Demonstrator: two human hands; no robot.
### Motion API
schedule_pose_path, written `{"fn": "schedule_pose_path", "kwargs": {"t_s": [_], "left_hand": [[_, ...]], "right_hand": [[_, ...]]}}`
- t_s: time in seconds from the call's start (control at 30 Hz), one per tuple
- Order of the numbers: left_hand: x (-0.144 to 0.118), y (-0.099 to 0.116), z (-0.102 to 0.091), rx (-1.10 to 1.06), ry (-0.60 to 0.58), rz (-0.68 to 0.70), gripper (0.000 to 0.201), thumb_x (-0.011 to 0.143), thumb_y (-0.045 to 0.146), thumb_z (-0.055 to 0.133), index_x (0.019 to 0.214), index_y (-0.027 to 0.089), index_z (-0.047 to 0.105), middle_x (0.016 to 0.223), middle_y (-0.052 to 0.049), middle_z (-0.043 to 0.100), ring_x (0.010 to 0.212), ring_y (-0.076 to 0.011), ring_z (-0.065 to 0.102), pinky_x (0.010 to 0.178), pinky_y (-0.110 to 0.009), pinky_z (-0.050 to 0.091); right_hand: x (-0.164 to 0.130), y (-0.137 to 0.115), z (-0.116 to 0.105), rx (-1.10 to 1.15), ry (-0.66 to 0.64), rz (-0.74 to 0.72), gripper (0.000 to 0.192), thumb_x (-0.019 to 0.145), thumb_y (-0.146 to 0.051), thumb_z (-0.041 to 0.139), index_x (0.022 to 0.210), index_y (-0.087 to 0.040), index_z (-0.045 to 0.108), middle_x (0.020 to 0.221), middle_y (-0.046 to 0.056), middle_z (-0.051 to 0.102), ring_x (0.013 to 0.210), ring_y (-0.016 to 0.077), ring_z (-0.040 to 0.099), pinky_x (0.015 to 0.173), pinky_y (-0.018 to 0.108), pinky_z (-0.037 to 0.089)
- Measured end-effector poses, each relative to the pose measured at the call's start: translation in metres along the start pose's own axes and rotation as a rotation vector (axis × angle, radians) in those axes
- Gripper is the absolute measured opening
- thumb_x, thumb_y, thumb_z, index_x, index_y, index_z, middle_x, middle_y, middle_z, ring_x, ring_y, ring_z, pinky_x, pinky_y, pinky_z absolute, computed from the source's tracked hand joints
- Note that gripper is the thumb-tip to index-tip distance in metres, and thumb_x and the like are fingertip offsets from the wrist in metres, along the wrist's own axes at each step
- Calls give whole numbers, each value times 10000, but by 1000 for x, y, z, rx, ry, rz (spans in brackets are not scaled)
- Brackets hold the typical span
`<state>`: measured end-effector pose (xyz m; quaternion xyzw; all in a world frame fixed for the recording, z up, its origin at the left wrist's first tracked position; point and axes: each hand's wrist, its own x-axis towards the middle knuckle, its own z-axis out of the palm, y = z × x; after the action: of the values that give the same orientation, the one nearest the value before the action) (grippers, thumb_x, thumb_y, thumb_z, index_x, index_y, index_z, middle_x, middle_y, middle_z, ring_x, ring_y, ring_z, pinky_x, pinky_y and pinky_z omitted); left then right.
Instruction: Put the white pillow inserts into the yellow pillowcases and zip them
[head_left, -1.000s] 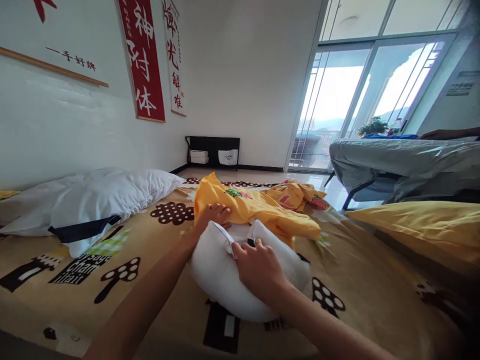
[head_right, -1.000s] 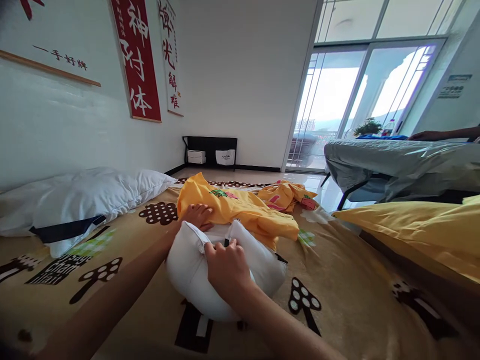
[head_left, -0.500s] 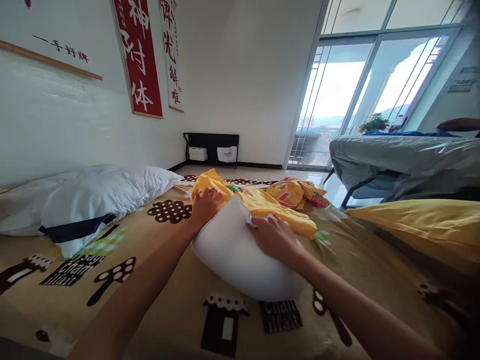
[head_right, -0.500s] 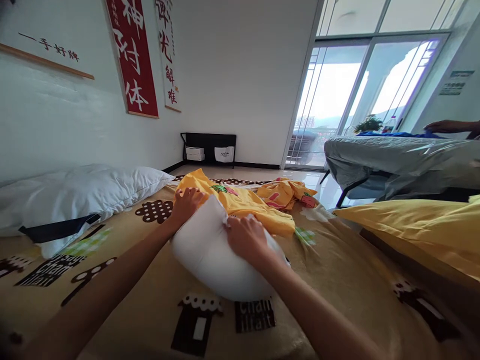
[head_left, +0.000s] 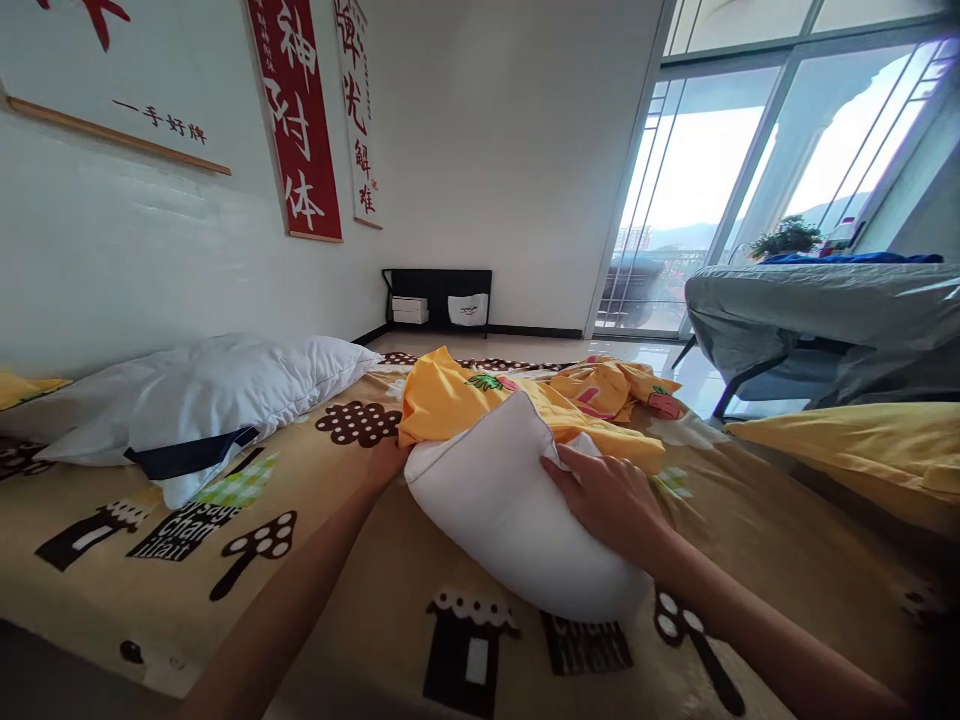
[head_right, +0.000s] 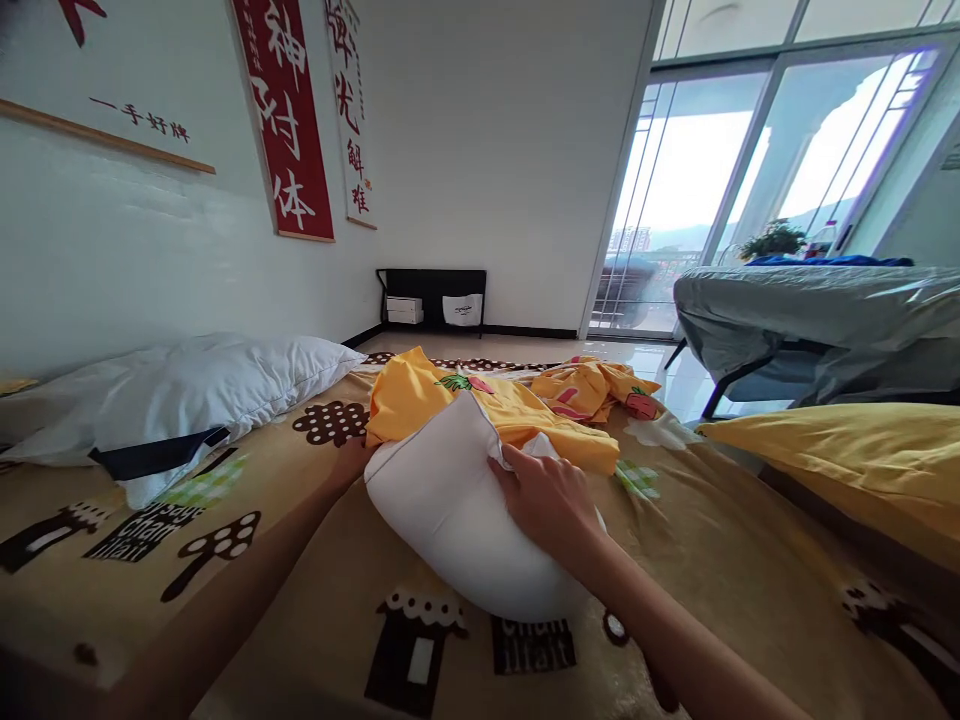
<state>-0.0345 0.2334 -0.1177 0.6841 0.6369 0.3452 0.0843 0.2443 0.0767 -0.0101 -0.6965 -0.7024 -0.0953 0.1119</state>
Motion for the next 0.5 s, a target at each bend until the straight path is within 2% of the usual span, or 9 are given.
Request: {"fn": "schedule_pose_path", "kwargs": {"t_s": [0.03, 0.1, 0.2, 0.27, 0.37, 0.4, 0.5], "left_hand": [[-1, 0, 0, -14, -23, 32, 277, 824, 396, 524, 784, 147, 638, 737, -76, 650, 692, -227, 608, 604, -295, 434], [-3, 3, -3, -9, 29, 94, 235, 835, 337, 514, 869, 140, 638, 835, -85, 661, 775, -230, 611, 654, -299, 452], [-4, 13, -12, 24, 131, 198, 262, 831, 211, 485, 1056, 133, 595, 1086, -138, 614, 1052, -260, 539, 888, -369, 424], [-3, 24, -20, 64, 143, 348, 268, 840, 188, 467, 1073, 146, 593, 1138, -144, 589, 1125, -261, 491, 983, -395, 368], [1, 45, -25, 29, 52, 562, 211, 862, 200, 450, 982, 173, 621, 1069, -126, 612, 1067, -247, 518, 975, -393, 376], [4, 53, -24, -21, 9, 570, 196, 860, 197, 451, 943, 177, 627, 1029, -117, 622, 1033, -239, 532, 948, -380, 393], [16, 71, -19, -169, -89, 459, 184, 854, 224, 448, 840, 163, 621, 849, -76, 630, 844, -198, 562, 786, -305, 442]], "right_hand": [[-4, -2, 0, -8, -8, -15, 406, 954, -447, 298, 1069, -272, 646, 855, 68, 712, 788, 245, 647, 600, 293, 310], [-12, -8, 2, -30, -9, -69, 375, 958, -402, 312, 1057, -258, 644, 868, 68, 713, 806, 240, 645, 609, 294, 325], [-27, -17, 10, -66, 18, -179, 316, 951, -327, 345, 1011, -247, 645, 910, 50, 714, 922, 264, 625, 636, 300, 353], [-36, -23, 16, -80, 27, -217, 294, 943, -297, 360, 1004, -251, 644, 917, 37, 713, 990, 286, 603, 642, 303, 372], [-44, -31, 21, -92, 13, -241, 284, 933, -268, 375, 1038, -260, 638, 931, 38, 711, 1054, 310, 579, 658, 312, 408], [-46, -34, 22, -95, 7, -256, 279, 927, -253, 383, 1045, -264, 636, 935, 37, 710, 1078, 318, 569, 677, 319, 422], [-50, -40, 23, -96, -1, -302, 268, 895, -195, 425, 1042, -269, 636, 931, 29, 707, 1135, 341, 540, 752, 349, 452]]}}
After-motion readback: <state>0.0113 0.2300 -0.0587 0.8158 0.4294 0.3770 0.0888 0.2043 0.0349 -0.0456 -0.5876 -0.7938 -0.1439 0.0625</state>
